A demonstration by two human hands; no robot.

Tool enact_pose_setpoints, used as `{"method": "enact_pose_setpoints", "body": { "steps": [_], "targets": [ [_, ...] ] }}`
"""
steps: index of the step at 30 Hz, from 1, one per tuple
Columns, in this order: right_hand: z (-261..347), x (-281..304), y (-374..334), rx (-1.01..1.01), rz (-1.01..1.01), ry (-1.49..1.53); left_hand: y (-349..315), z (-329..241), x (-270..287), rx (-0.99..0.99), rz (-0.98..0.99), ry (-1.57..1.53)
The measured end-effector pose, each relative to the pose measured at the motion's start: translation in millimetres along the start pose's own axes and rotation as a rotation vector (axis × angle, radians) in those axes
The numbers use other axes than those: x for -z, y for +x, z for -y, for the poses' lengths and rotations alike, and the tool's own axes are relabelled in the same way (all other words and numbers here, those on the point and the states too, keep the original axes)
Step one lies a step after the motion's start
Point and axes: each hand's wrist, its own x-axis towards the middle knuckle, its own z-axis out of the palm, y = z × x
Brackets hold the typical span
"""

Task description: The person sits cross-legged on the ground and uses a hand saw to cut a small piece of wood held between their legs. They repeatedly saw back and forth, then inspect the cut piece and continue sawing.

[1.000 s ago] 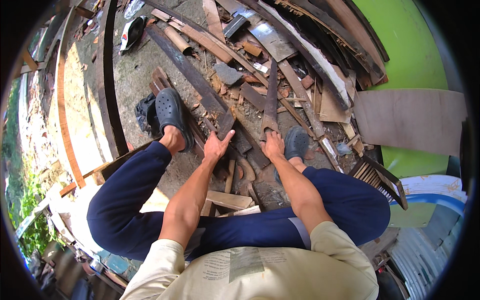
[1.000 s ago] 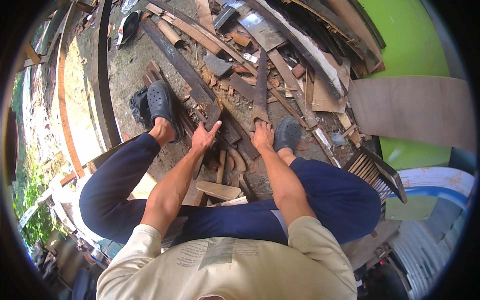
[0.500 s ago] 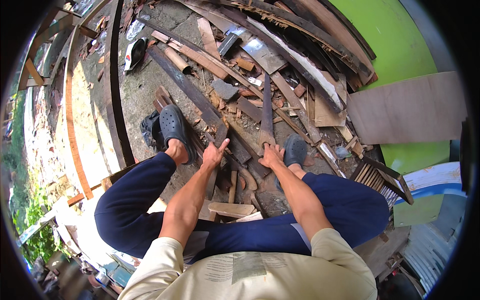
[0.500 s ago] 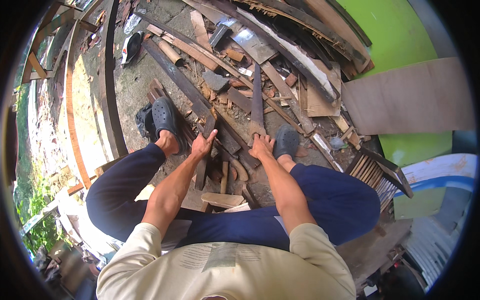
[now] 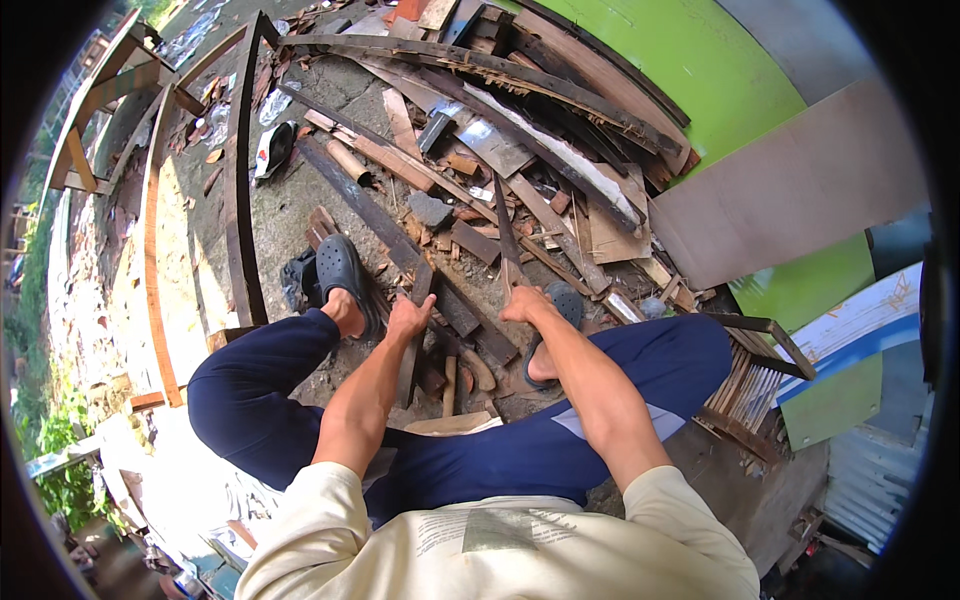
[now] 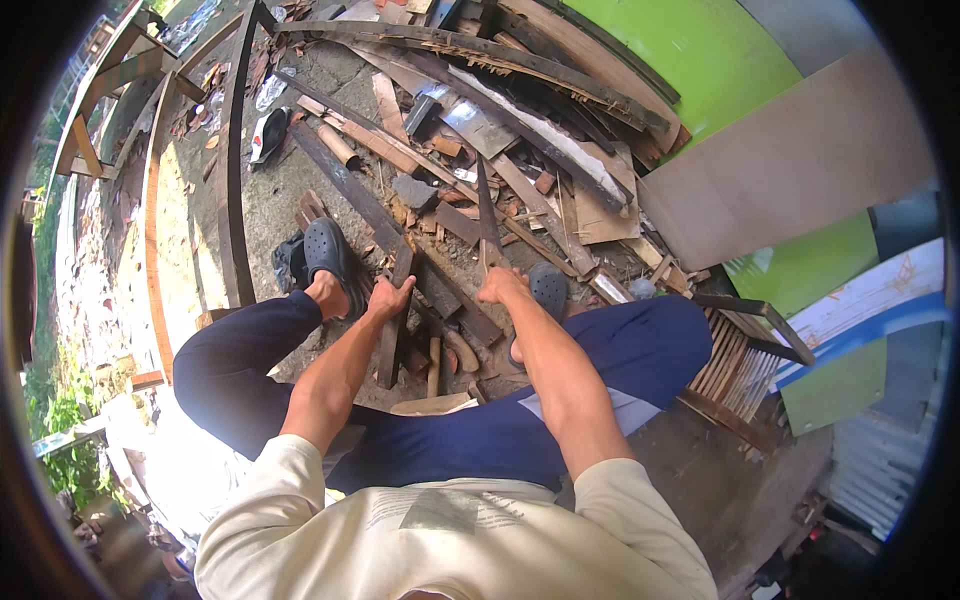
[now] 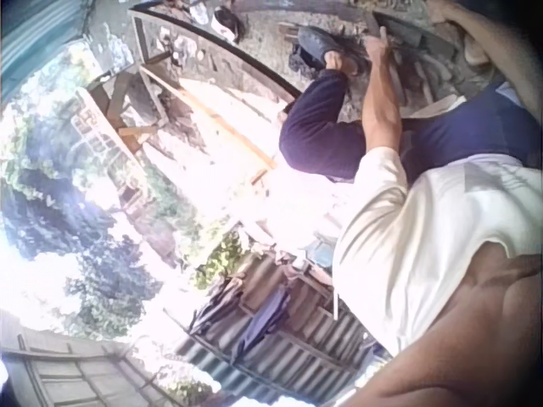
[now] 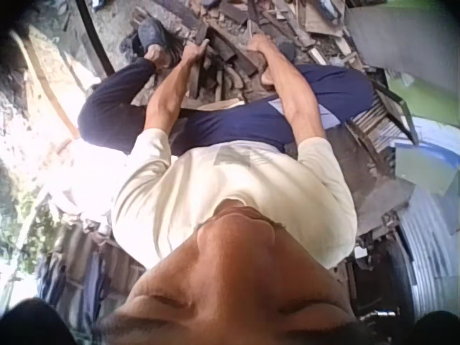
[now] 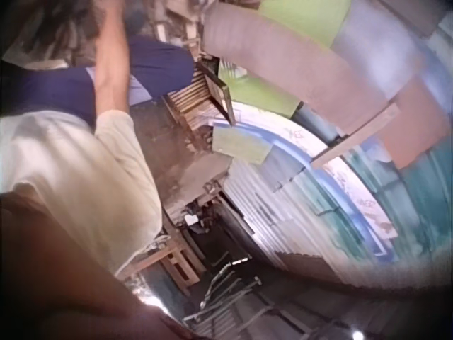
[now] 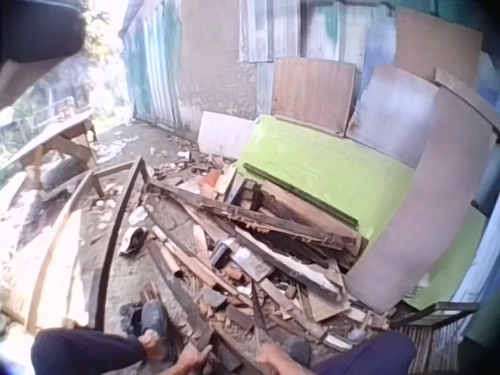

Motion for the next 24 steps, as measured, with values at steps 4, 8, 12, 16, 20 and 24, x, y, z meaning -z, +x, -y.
{"method": "enact_pose_setpoints", "body": {
  "steps": [4, 8, 12, 16, 20, 24],
  "targets": [
    [-1, 47, -1, 0.062, -0.218, 0.18, -31, -21, 10, -0.126, -0.061, 0.069],
    [24, 78, -48, 0.05, -0.433, 0.317, -47, -17, 27, -0.302, -0.097, 0.236],
    [38, 73, -103, 0.082, -0.488, 0.314, -42, -23, 29, -0.392, -0.088, 0.224],
    [35, 41, -131, 0.16, -0.487, 0.445, -29, -31, 10, -0.296, -0.17, 0.045],
    [44, -2, -153, 0.248, -0.587, 0.578, -3, -23, -6, -0.166, -0.221, -0.159],
    [38, -36, -156, 0.376, -0.593, 0.635, 13, -44, -3, 0.023, -0.108, -0.247]
  ]
}}
